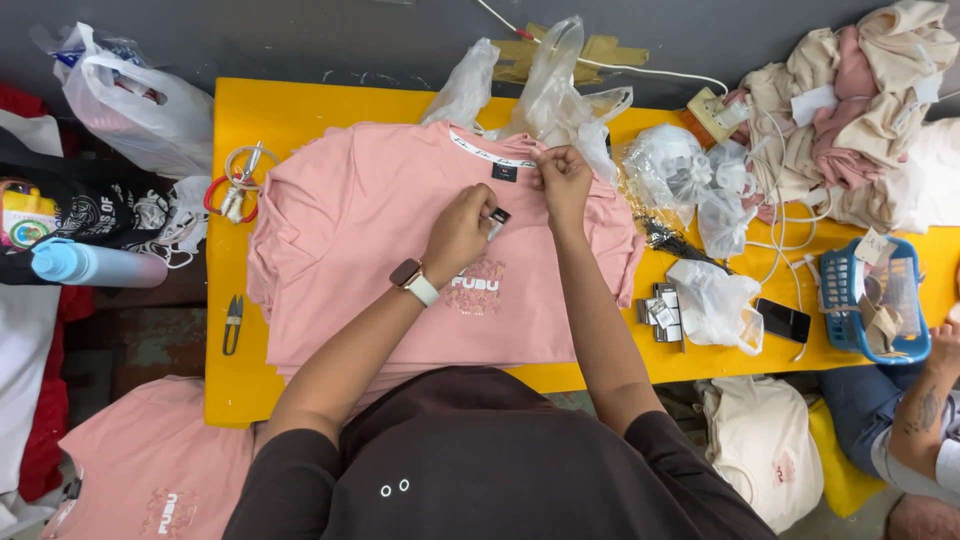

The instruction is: Attaching brand tags to t-shirts and stacking them on a work table.

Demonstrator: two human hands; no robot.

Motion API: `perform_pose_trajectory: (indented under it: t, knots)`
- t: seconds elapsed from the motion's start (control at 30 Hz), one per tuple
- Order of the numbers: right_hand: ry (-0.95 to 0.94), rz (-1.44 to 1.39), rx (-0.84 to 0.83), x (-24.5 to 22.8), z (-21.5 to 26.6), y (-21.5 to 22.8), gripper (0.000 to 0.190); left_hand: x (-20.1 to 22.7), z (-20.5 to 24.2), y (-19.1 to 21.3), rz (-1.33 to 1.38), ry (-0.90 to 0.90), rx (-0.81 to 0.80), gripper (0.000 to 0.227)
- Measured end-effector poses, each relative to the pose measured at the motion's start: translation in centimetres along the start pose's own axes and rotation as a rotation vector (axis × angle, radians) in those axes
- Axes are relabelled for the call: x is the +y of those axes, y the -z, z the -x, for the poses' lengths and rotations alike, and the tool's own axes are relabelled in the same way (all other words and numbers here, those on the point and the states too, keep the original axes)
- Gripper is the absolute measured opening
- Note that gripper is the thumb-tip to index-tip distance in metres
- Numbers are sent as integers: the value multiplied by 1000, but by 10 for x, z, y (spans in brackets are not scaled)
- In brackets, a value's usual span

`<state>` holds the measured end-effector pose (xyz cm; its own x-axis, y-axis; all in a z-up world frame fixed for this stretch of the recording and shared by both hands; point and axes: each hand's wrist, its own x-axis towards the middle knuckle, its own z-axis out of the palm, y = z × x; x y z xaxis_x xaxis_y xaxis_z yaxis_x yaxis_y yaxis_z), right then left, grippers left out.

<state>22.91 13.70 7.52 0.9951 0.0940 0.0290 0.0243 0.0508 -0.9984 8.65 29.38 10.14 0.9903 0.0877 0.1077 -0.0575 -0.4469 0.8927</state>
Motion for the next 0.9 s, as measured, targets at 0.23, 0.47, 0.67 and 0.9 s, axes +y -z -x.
perform_pose_trajectory:
  t: [0.23, 0.47, 0.67, 0.9]
  knots:
    - [58, 118, -252, 15, 9, 6, 49, -13, -18, 2, -546, -145, 57, 38]
    - [-82, -259, -68, 14, 24, -3, 36, -17, -36, 13, -306, -124, -83, 56]
    - [-8, -174, -20, 18, 28, -12, 29, -26, -36, 10, -250, -125, -79, 53]
    - [28, -31, 90, 5, 38, -24, 17, -10, -45, 12, -291, -66, -17, 33]
